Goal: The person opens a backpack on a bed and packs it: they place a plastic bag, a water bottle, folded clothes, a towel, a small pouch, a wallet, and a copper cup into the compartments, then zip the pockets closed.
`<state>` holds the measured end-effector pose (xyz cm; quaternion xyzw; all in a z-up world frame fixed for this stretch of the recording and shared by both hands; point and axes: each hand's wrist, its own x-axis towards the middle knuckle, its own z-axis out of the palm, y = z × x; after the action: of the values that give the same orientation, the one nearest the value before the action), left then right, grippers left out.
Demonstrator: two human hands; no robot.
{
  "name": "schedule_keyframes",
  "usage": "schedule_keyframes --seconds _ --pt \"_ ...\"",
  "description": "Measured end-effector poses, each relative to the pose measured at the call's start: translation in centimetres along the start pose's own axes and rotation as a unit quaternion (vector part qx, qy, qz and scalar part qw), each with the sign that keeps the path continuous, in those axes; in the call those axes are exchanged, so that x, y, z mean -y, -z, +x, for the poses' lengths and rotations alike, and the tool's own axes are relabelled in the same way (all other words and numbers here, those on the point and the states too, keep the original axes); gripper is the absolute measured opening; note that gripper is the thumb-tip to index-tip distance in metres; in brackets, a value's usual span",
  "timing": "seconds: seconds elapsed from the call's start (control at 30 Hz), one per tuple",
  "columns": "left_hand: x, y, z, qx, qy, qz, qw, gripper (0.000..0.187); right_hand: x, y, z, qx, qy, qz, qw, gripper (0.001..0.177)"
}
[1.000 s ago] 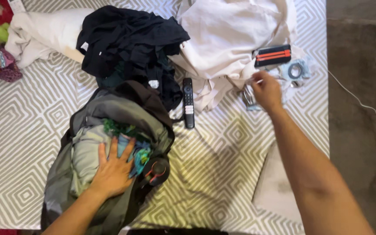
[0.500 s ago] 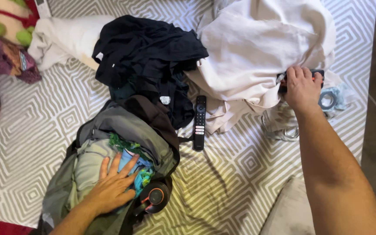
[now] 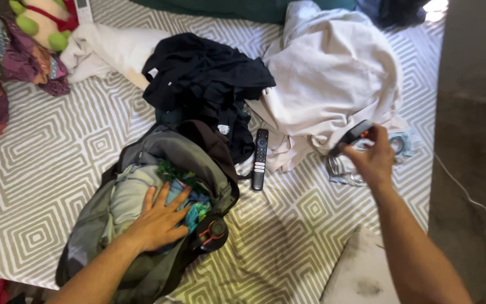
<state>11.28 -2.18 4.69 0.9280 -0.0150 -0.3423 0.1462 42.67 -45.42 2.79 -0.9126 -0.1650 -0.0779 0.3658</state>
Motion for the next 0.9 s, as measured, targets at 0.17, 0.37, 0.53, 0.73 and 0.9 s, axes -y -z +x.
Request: schedule_keyframes --seconds 0.17,0.37,0.53,0.73,0.9 --pt "-1.9 3.6 0.1 -0.031 0.026 -0.027 0.999 0.071 10.0 0.6 -4.2 0.049 -0.087 0.393 0.914 0.061" --pt "-9.2 8.4 -0.8 -0.229 -0.255 -0.497 0.797 0.094 23.1 2.2 -9.0 0.05 -0.123 0.651 0.747 0.062" --pt "-10.5 10.6 -3.9 -0.143 -0.35 -0.666 0.643 0.074 30.2 2.0 -11.5 0.014 -0.129 0.624 0.77 0.074" --pt "-6.5 11.3 -7.0 -0.089 -0.318 -0.73 0.598 0.064 34.0 1.1 -13.9 0.066 -0.107 0.619 0.775 0.075" --pt "-4.0 11.8 -8.3 -0.179 -0.328 -0.716 0.59 0.066 36.5 0.0 -15.9 0.087 -0.118 0.607 0.781 0.079"
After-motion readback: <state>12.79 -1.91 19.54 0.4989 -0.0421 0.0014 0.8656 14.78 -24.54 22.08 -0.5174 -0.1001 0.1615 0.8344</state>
